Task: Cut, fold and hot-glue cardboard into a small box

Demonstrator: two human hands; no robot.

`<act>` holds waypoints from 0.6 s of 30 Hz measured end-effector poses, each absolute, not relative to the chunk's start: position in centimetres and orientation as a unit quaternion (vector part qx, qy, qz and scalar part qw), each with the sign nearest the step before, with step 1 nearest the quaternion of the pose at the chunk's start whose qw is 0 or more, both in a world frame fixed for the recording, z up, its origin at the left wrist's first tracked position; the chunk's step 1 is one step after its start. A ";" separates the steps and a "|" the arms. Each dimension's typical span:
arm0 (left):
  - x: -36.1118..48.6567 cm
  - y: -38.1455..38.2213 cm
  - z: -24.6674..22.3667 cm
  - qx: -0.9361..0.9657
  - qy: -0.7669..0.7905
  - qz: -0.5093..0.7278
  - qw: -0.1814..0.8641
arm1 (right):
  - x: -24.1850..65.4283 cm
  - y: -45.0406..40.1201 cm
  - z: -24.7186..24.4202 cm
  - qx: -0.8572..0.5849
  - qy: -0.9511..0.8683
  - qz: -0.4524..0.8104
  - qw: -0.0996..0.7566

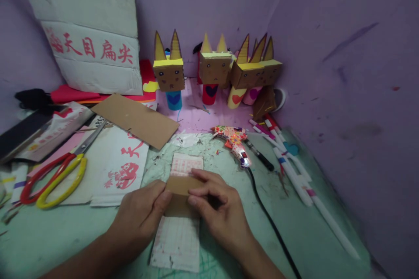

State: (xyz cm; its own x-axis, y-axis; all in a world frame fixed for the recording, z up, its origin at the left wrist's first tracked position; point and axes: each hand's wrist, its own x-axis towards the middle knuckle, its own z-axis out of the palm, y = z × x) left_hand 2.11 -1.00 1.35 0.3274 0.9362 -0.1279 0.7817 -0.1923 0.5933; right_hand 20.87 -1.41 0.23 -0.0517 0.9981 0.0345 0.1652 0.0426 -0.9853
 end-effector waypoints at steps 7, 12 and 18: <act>1.1 -0.3 1.7 0.662 0.583 0.251 0.399 | 21.3 -1.9 -0.1 -0.496 -0.596 0.458 0.434; 1.0 0.3 1.2 0.614 0.594 0.258 0.451 | 21.8 -2.5 0.0 -0.506 -0.629 0.434 0.401; 1.3 1.2 1.3 0.603 0.610 0.229 0.459 | 22.3 -3.2 -0.6 -0.520 -0.603 0.406 0.449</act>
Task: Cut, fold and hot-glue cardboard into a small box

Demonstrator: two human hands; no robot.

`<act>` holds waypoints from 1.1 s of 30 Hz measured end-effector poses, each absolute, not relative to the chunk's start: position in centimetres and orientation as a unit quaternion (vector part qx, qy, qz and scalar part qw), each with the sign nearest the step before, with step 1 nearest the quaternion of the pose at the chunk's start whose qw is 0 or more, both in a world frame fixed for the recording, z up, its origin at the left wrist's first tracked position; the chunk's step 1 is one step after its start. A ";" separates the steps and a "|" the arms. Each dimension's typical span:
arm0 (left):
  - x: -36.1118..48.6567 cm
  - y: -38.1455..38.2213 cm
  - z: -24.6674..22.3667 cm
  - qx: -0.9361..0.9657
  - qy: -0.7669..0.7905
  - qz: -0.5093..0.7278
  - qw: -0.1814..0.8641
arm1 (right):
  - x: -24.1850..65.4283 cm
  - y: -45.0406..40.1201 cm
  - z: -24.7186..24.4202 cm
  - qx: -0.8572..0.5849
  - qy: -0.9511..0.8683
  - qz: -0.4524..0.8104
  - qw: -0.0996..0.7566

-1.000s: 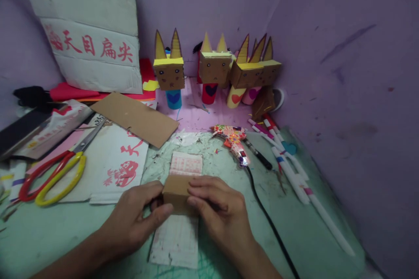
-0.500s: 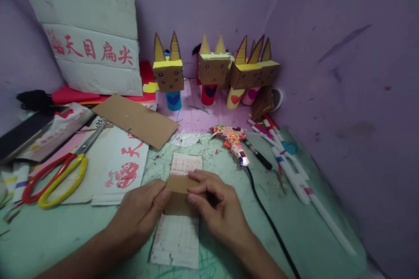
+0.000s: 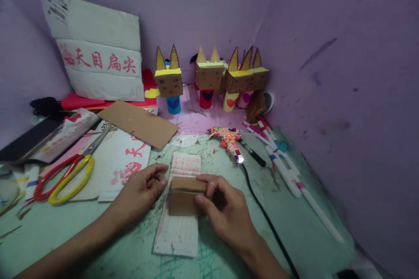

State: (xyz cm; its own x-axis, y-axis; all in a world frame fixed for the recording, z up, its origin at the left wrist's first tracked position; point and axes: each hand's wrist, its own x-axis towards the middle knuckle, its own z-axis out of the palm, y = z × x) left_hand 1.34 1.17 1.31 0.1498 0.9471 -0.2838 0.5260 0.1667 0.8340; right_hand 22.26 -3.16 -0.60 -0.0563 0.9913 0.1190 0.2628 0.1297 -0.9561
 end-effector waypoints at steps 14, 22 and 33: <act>1.9 1.7 2.5 0.660 0.624 0.137 0.395 | 24.9 -2.3 -0.3 -0.616 -0.468 0.324 0.545; 2.9 2.7 2.1 0.618 0.669 0.210 0.356 | 25.7 0.0 -1.7 -0.641 -0.446 0.297 0.549; -5.1 3.7 4.3 0.387 0.639 0.415 0.520 | 22.4 5.4 -1.0 -0.568 -0.555 0.311 0.522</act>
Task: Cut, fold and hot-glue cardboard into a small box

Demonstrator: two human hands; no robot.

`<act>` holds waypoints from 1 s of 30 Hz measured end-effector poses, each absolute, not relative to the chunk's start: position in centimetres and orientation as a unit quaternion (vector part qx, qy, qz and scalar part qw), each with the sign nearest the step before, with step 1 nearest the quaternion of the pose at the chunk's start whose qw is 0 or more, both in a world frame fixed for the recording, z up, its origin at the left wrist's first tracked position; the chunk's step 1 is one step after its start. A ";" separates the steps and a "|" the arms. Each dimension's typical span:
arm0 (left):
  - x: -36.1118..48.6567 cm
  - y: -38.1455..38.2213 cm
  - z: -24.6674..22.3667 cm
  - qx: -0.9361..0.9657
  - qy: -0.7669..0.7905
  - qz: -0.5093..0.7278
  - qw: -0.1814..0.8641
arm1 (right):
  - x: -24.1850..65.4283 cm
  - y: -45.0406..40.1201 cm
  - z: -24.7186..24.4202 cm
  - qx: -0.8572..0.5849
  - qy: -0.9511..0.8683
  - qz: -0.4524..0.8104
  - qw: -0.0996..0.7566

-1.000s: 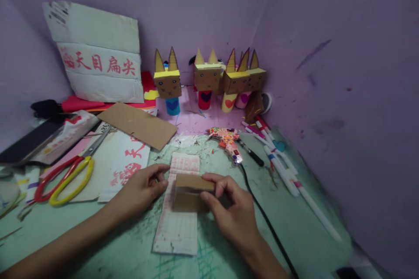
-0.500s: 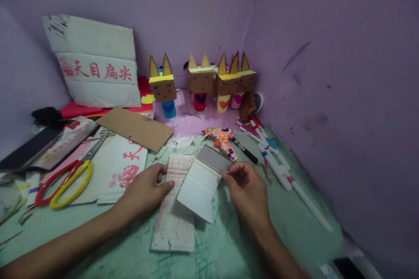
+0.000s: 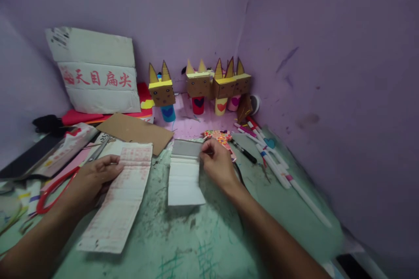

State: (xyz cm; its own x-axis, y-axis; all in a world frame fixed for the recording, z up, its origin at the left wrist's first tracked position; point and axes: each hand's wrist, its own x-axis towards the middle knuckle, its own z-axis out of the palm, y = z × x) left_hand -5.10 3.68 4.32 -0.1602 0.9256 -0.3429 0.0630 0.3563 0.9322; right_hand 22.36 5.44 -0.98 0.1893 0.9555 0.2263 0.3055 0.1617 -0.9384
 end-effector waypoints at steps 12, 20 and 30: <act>-4.5 2.8 3.4 0.410 0.602 0.453 0.514 | 19.3 4.2 1.5 -0.544 -0.544 0.349 0.535; -3.0 1.3 3.1 0.473 0.574 0.404 0.533 | 19.7 1.5 3.7 -0.437 -0.787 0.322 0.294; -2.5 0.8 1.8 0.515 0.580 0.342 0.531 | 20.9 3.2 2.3 -0.441 -0.841 0.046 0.309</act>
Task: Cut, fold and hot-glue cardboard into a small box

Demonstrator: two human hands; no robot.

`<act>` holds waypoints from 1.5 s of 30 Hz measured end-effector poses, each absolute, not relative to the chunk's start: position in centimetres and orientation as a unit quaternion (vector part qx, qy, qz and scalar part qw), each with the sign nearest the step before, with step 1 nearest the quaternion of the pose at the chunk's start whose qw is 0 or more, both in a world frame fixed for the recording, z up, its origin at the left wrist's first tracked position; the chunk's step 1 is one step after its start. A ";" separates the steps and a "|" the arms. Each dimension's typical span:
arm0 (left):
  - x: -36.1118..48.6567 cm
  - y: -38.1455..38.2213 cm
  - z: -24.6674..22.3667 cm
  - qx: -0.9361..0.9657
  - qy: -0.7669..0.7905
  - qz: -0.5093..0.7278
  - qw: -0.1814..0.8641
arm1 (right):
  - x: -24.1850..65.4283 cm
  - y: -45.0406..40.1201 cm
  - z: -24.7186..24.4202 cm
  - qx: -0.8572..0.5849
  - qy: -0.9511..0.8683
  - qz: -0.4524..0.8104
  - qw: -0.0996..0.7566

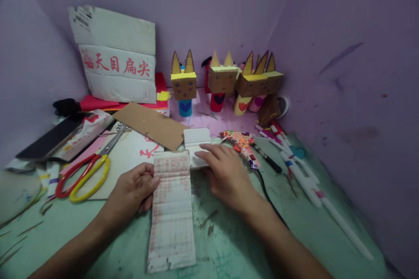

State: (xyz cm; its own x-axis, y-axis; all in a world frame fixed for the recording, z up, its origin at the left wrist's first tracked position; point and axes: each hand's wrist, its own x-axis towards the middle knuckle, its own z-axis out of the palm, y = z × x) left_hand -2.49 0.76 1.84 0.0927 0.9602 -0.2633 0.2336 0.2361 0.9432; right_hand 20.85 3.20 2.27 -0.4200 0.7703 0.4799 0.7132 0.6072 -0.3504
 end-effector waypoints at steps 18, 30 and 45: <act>-1.8 -3.9 1.5 0.838 0.429 0.236 0.240 | 20.2 -5.7 -1.0 -0.359 -0.878 0.129 0.288; -1.0 -6.6 -2.8 0.881 0.399 0.242 0.074 | 20.2 -5.4 -0.9 -0.388 -0.863 0.158 0.282; -1.0 -5.3 -1.6 0.833 0.500 0.180 0.154 | 19.8 -4.5 -1.8 -0.453 -0.827 0.208 0.259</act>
State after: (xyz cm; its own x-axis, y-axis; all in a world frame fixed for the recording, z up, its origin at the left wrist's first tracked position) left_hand -1.00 -5.33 -1.57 0.4353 0.8884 0.1458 0.7781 -0.4527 0.4355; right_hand 19.82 -4.55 -1.80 -0.4549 0.8575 0.2404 0.6414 0.5028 -0.5795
